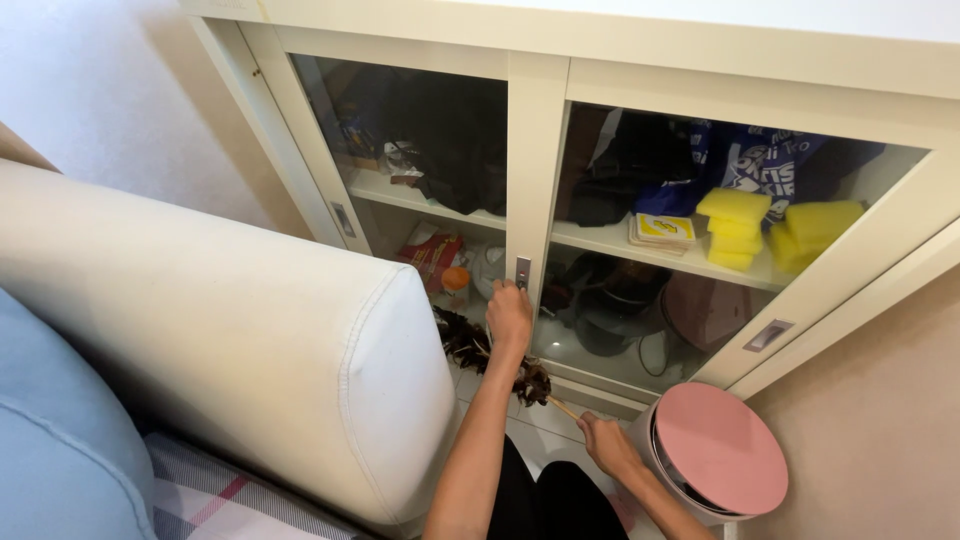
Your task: The person uses a feather duster to clean the top surface and glass doors of a white cabinet. They temporarily move a water bottle and a phone to access the surface, then dust the top and the cabinet doors before returning the items.
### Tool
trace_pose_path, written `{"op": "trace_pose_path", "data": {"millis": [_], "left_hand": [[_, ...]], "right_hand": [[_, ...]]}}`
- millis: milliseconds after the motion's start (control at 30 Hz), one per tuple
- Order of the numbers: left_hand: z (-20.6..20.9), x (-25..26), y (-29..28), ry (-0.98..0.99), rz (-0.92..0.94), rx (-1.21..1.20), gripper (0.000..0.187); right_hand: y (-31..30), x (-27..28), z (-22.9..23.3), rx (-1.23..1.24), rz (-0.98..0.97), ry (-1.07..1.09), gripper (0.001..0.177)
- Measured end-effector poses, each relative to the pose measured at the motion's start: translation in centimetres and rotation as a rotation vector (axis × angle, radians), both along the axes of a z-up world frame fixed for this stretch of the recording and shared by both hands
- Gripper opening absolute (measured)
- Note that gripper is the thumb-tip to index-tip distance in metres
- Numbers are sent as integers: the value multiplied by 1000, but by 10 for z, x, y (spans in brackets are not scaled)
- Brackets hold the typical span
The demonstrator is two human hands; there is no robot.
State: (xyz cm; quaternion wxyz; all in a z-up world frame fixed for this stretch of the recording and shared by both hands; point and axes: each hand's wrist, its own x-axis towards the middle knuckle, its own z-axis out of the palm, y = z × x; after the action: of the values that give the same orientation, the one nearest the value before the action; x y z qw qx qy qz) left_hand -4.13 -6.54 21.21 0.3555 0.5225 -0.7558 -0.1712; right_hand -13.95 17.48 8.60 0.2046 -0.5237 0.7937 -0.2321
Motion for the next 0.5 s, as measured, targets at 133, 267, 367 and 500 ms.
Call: {"op": "trace_pose_path", "data": {"millis": [133, 267, 367, 500], "left_hand": [[-1, 4, -1, 20, -27, 12, 23], [-12, 1, -4, -29, -12, -119, 22], [-4, -2, -7, -32, 9, -144, 22], [-1, -6, -11, -10, 0, -51, 24]], "right_hand": [[1, 1, 7, 53, -15, 15, 28], [-2, 3, 6, 50, 6, 2, 27], [-6, 4, 3, 57, 9, 0, 27], [-9, 3, 0, 61, 0, -15, 27]]}}
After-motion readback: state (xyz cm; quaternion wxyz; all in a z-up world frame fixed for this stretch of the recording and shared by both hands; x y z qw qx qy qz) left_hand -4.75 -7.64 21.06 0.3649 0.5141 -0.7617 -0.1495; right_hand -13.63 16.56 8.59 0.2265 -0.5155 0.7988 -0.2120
